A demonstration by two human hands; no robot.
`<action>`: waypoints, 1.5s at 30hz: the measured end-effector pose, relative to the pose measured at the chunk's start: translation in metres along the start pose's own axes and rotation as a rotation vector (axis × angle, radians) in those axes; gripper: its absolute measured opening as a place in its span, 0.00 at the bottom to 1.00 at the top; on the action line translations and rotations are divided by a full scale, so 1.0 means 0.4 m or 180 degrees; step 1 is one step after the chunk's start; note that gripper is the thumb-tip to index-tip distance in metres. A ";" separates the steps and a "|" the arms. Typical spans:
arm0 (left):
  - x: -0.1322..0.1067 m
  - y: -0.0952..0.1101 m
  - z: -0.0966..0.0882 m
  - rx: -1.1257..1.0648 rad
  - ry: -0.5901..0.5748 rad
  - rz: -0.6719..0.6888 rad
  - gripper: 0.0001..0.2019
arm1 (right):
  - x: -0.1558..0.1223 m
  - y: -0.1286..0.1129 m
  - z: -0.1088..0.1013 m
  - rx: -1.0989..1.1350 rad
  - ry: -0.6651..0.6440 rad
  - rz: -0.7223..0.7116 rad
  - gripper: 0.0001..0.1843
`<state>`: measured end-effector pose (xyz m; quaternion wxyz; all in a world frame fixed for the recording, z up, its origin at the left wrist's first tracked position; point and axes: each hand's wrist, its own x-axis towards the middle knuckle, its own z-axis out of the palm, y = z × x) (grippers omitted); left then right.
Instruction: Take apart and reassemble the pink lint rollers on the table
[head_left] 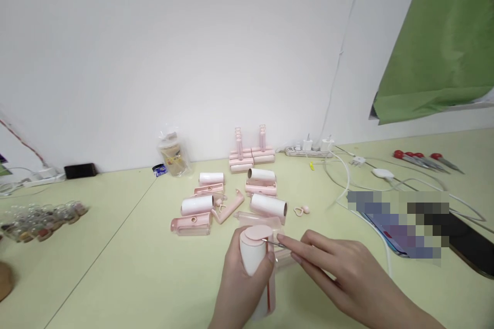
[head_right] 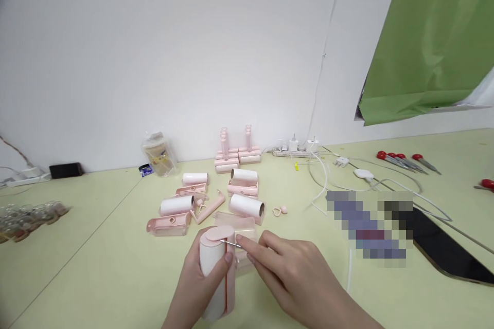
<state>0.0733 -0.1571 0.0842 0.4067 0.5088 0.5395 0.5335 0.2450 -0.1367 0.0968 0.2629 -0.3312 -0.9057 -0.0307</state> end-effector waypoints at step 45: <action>0.136 -0.022 0.037 -0.0679 -0.0187 -0.0464 0.18 | 0.137 0.136 0.058 0.1958 -0.0680 0.1359 0.11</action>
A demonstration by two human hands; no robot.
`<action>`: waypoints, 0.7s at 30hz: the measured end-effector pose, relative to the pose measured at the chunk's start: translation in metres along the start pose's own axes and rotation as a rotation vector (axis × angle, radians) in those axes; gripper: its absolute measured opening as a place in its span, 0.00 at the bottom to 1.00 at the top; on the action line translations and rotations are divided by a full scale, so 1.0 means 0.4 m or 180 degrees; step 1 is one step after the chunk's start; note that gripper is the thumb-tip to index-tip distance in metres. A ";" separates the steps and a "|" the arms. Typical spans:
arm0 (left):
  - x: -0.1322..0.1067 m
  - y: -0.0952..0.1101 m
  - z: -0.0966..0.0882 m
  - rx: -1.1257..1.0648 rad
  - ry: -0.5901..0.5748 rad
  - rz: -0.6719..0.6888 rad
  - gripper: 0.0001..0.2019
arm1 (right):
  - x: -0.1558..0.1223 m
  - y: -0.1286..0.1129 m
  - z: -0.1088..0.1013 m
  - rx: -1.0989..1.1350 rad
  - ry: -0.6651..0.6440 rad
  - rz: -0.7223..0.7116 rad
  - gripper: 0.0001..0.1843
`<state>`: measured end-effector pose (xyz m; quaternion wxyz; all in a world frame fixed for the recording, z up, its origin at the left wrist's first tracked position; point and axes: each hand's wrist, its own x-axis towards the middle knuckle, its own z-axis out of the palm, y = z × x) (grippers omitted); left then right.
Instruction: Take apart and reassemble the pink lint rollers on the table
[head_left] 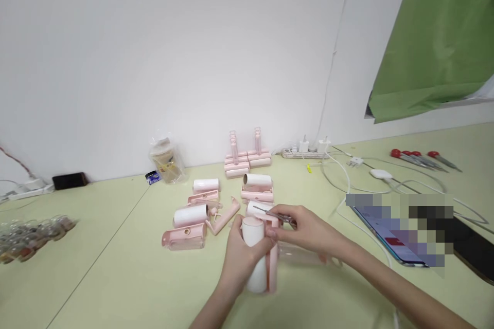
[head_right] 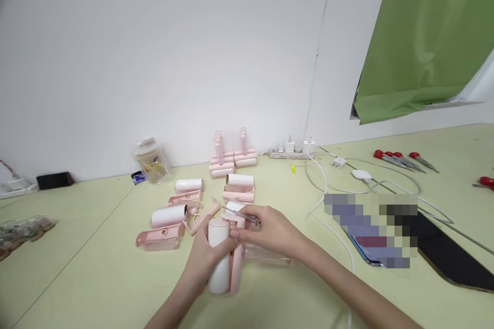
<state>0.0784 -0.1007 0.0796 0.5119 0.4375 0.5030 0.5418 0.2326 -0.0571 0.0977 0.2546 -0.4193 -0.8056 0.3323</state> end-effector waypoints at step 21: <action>0.058 -0.021 0.075 -0.0697 0.0144 -0.0387 0.19 | 0.026 0.127 -0.038 -0.0799 0.0773 0.1016 0.12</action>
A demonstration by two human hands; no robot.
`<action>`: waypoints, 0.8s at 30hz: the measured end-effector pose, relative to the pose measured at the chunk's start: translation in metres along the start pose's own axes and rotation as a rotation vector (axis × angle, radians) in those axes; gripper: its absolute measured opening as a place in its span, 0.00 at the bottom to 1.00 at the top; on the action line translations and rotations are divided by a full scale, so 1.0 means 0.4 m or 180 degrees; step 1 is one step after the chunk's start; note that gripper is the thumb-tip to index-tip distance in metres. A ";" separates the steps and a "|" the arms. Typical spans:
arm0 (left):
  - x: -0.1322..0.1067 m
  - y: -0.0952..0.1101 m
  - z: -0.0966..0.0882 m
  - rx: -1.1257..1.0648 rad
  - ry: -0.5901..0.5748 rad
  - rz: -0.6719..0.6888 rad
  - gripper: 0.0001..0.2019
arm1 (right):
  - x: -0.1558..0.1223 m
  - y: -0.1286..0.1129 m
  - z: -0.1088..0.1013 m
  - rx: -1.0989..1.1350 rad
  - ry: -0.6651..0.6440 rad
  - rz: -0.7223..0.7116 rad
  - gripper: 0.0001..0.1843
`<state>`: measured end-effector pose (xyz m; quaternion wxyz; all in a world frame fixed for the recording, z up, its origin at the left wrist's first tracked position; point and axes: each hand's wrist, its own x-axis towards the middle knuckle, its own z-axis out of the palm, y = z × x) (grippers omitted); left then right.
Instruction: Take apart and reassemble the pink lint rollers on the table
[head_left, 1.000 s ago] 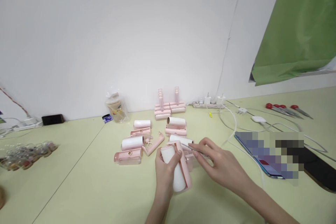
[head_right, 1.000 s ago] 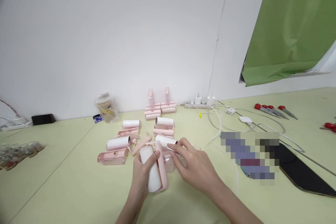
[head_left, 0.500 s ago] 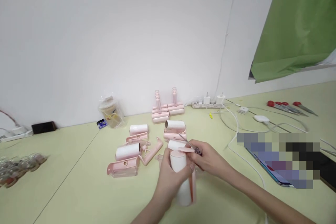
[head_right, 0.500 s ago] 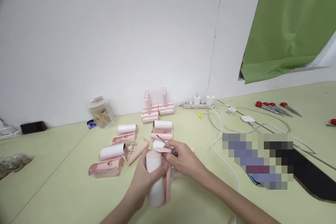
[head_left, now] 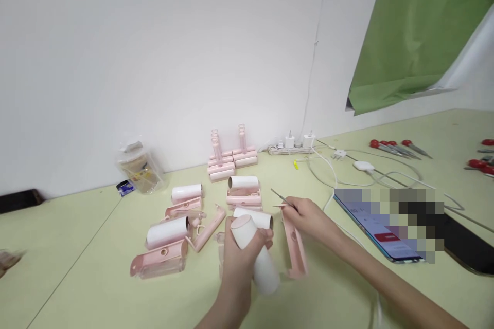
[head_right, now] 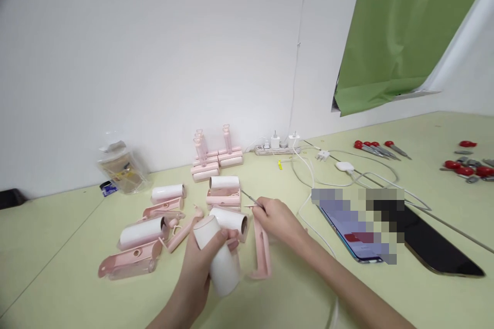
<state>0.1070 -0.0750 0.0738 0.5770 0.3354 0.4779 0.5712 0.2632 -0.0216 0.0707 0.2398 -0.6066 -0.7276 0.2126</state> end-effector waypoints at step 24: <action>0.001 0.049 -0.175 0.4189 -0.0445 0.1707 0.07 | -0.128 -0.095 0.029 0.0199 -0.0801 -0.1250 0.14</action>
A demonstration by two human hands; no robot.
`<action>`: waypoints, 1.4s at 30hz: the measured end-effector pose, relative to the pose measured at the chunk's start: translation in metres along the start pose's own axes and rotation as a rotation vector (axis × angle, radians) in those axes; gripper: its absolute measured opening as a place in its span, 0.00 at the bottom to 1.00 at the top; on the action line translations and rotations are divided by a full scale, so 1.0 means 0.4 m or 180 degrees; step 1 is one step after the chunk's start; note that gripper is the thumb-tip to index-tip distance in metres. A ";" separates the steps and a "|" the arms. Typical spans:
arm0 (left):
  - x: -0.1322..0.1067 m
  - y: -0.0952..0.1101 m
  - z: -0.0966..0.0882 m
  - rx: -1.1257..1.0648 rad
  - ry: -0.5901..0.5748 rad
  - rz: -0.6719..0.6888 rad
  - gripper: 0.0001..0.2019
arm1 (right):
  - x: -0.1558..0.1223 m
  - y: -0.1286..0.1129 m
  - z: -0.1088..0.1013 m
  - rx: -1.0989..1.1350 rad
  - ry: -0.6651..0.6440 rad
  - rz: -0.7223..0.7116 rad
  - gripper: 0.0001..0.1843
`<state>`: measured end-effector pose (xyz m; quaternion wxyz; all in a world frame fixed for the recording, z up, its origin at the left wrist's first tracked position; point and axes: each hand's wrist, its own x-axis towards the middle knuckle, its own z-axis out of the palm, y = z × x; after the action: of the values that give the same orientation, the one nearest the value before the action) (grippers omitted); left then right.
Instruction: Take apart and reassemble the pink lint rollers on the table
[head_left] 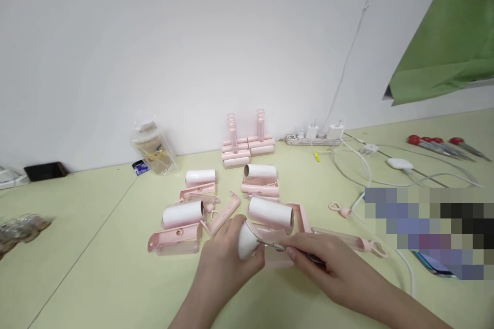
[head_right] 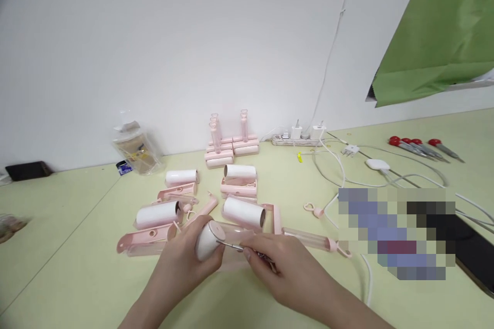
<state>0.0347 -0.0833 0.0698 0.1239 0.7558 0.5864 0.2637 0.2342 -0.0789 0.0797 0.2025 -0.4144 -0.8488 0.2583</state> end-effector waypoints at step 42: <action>0.078 0.073 0.008 -0.2370 -0.0754 0.0298 0.17 | 0.085 0.002 -0.044 0.2263 0.1736 -0.0264 0.07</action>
<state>0.0659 -0.0616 0.0897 0.4442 0.7103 0.3973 0.3746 0.2253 -0.0462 0.0975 0.5588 -0.3376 -0.6389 0.4069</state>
